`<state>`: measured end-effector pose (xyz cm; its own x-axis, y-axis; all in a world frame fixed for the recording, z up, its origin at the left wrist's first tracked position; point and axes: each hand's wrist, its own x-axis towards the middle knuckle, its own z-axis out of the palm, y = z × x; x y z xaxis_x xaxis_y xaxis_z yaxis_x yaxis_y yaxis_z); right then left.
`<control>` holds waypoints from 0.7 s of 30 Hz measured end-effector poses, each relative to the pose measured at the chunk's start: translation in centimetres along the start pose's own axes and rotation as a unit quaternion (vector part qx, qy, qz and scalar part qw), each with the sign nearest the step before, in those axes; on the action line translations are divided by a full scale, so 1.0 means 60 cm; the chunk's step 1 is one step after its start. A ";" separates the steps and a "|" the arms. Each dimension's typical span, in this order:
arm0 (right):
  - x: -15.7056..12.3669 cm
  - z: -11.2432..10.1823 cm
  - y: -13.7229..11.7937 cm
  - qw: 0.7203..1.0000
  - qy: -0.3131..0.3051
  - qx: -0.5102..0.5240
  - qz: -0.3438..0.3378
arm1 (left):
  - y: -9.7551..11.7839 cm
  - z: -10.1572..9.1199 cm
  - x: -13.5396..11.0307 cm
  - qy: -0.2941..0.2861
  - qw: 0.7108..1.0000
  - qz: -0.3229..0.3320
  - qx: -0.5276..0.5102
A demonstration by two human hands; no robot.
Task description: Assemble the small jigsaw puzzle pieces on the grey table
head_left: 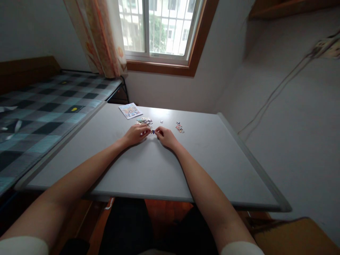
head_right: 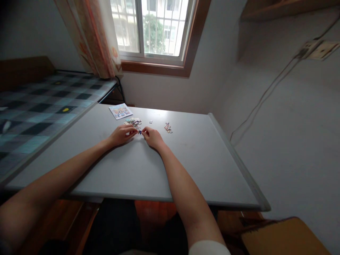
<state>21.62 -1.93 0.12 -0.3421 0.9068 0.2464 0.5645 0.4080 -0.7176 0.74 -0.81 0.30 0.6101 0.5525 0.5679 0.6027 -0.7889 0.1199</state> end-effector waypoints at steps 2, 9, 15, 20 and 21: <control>-0.001 -0.001 -0.002 1.000 0.000 -0.004 0.001 | -0.001 0.001 0.000 0.001 1.000 -0.001 0.003; -0.002 -0.002 -0.005 1.000 -0.005 -0.007 0.003 | -0.003 0.002 -0.001 0.005 1.000 -0.001 0.007; 0.000 0.000 -0.001 1.000 -0.005 -0.015 0.004 | -0.002 0.000 -0.001 -0.001 1.000 -0.007 0.002; 0.000 -0.001 -0.003 1.000 -0.006 -0.017 0.006 | 0.000 -0.001 -0.001 -0.002 1.000 -0.006 -0.012; 0.000 -0.001 -0.003 1.000 -0.007 -0.018 0.007 | 0.000 -0.001 0.000 -0.003 1.000 -0.006 -0.015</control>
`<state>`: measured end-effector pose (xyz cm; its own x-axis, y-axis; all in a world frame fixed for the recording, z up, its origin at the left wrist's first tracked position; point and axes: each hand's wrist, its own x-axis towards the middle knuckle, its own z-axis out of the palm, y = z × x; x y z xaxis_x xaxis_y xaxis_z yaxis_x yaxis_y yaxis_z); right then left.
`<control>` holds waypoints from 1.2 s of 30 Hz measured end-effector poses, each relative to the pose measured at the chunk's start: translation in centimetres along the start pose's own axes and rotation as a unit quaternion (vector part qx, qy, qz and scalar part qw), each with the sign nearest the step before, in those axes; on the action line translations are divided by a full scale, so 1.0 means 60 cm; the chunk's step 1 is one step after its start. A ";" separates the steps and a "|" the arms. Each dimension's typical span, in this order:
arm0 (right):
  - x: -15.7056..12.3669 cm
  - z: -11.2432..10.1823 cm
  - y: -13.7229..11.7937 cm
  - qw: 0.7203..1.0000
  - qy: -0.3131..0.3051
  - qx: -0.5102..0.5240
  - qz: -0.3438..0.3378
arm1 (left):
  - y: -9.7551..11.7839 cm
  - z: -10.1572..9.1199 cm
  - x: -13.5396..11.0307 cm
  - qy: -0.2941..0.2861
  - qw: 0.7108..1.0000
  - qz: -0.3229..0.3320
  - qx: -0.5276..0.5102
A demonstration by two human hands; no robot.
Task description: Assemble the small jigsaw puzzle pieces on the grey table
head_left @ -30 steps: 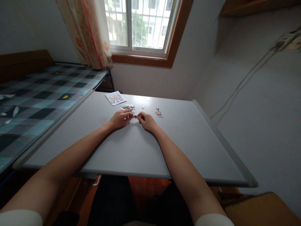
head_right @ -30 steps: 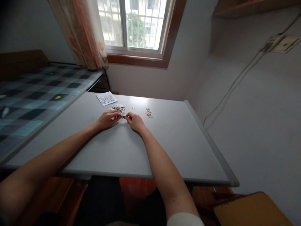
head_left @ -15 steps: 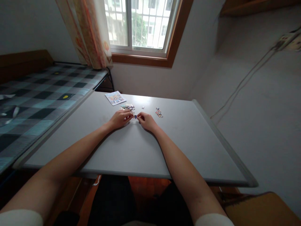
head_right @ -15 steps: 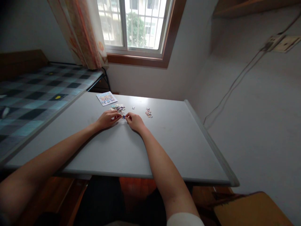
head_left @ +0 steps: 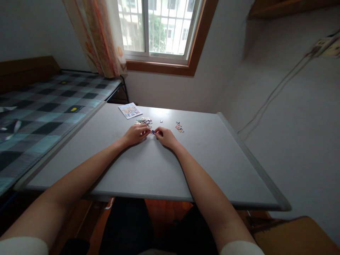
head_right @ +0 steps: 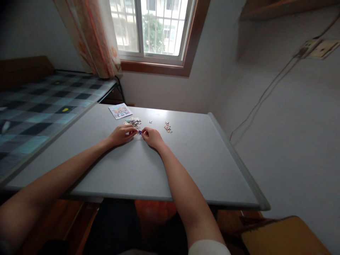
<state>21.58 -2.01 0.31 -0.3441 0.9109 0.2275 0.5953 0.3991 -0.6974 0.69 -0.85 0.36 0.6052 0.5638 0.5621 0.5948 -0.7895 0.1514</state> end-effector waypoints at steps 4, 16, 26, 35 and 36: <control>-0.001 -0.001 0.000 1.000 0.001 -0.006 -0.001 | 0.001 0.000 0.000 0.000 1.000 -0.001 0.000; 0.000 0.001 0.003 1.000 0.001 -0.008 -0.006 | 0.008 -0.005 0.001 -0.008 1.000 -0.013 -0.018; 0.000 0.000 0.000 1.000 0.002 -0.004 -0.004 | 0.005 -0.005 0.000 -0.017 1.000 -0.006 -0.026; 0.000 0.001 0.002 1.000 0.006 -0.006 -0.007 | 0.001 0.000 -0.002 -0.005 0.999 -0.039 -0.031; 0.000 0.001 0.003 1.000 0.006 -0.007 -0.008 | 0.000 0.000 -0.002 -0.004 0.999 -0.038 -0.029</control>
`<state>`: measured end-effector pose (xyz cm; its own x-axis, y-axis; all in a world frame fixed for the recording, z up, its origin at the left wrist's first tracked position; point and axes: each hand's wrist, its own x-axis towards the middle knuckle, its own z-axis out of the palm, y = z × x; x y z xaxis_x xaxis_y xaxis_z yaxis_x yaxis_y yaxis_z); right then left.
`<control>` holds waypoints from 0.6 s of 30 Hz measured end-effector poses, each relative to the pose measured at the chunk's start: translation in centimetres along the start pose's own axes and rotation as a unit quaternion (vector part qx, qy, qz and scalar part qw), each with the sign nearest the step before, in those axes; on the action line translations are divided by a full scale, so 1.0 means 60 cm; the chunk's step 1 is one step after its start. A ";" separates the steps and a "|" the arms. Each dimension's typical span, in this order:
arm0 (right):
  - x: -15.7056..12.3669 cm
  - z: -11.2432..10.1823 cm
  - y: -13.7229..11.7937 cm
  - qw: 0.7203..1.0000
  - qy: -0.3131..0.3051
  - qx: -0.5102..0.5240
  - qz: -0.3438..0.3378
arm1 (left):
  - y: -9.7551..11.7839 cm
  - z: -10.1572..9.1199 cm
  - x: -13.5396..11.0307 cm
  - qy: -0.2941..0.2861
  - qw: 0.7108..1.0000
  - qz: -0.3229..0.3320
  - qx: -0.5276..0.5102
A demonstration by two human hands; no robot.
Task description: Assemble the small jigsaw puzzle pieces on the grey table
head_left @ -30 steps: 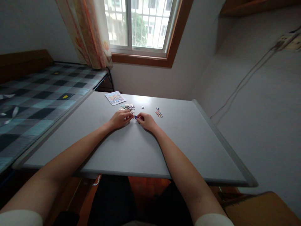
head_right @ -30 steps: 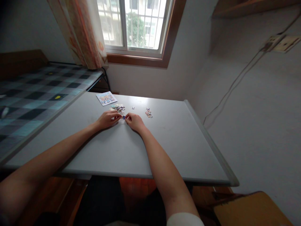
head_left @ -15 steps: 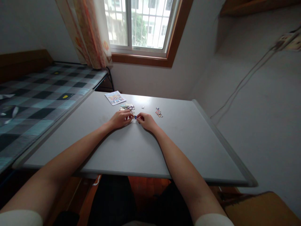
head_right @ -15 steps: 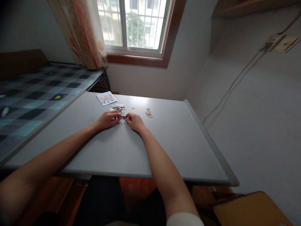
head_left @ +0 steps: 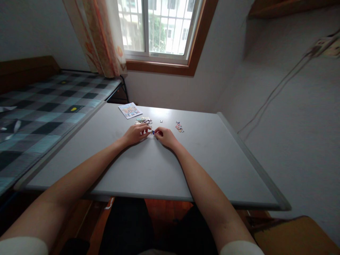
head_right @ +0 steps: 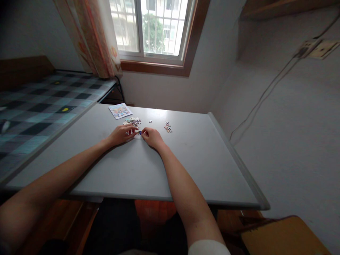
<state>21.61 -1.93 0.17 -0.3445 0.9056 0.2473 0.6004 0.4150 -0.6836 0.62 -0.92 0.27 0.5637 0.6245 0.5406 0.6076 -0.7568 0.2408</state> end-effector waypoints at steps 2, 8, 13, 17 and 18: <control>0.000 0.000 0.001 1.000 0.001 -0.003 -0.002 | 0.000 0.001 0.000 -0.001 1.000 0.002 0.004; 0.000 0.000 0.002 1.000 -0.002 -0.003 -0.004 | 0.002 0.001 0.000 -0.013 1.000 0.009 0.014; -0.001 -0.001 -0.001 1.000 -0.005 -0.002 -0.003 | 0.002 0.001 0.000 -0.014 1.000 0.022 0.014; -0.001 -0.002 -0.004 1.000 -0.005 -0.009 -0.001 | 0.003 -0.001 0.001 -0.013 0.999 0.028 0.009; -0.001 -0.003 -0.004 1.000 -0.005 -0.010 0.000 | 0.004 -0.002 0.001 -0.013 1.000 0.027 0.008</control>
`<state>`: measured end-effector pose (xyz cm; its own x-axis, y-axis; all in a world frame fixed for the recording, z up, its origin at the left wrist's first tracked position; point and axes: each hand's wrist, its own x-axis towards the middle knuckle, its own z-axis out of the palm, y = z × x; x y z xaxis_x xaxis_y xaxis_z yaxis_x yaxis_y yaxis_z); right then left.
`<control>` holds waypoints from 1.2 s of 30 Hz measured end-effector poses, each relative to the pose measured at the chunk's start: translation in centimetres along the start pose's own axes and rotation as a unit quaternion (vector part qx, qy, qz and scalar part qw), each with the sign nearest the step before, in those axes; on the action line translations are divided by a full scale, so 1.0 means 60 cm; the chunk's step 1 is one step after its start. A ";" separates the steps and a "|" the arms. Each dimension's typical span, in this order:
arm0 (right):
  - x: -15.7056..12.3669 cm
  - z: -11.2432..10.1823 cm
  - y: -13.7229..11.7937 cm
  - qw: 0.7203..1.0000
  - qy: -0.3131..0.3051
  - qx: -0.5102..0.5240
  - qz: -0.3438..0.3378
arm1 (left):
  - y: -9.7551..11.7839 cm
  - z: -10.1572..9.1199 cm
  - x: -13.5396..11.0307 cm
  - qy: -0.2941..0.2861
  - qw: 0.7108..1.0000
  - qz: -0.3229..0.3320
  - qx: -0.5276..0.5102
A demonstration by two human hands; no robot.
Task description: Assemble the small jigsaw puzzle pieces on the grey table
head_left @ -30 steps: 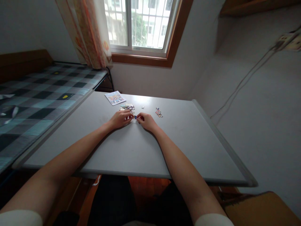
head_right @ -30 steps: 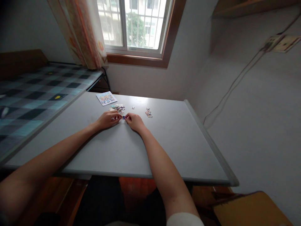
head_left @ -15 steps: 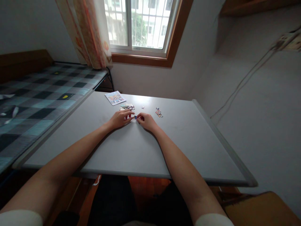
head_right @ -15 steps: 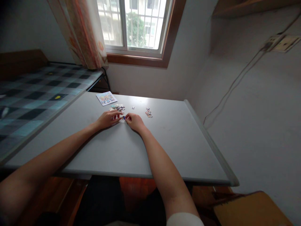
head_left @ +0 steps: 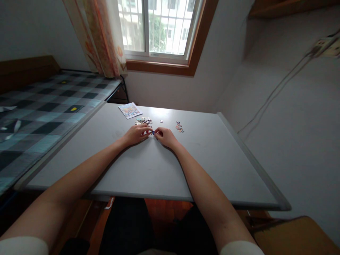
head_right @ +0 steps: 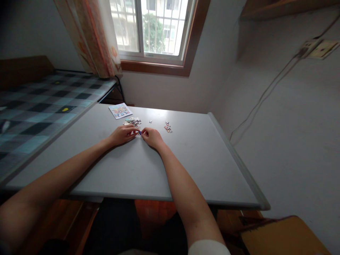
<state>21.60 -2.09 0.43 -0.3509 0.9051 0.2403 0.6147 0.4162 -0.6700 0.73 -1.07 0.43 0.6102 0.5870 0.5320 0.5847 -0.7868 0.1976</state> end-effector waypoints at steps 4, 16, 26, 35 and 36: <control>-0.001 -0.001 -0.001 1.000 -0.001 -0.001 0.002 | 0.001 -0.001 0.000 -0.004 1.000 -0.003 -0.001; 0.002 0.006 0.007 1.000 0.010 -0.005 -0.009 | 0.001 0.000 0.000 -0.021 1.000 -0.022 0.007; 0.004 0.008 0.009 0.999 0.043 0.022 -0.011 | 0.004 -0.002 0.002 -0.034 0.998 -0.037 0.027; 0.001 0.007 0.009 0.994 0.082 0.020 -0.071 | 0.008 -0.005 0.004 -0.054 0.996 -0.057 0.039; 0.000 0.007 0.007 0.994 0.071 0.011 -0.088 | 0.008 -0.005 0.004 -0.052 0.996 -0.056 0.040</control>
<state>21.57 -1.94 -0.14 -0.3476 0.8225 0.4501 0.5364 0.5682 -0.6240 0.98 -1.37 0.91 0.5888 0.6896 0.4217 0.6897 -0.7007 0.1828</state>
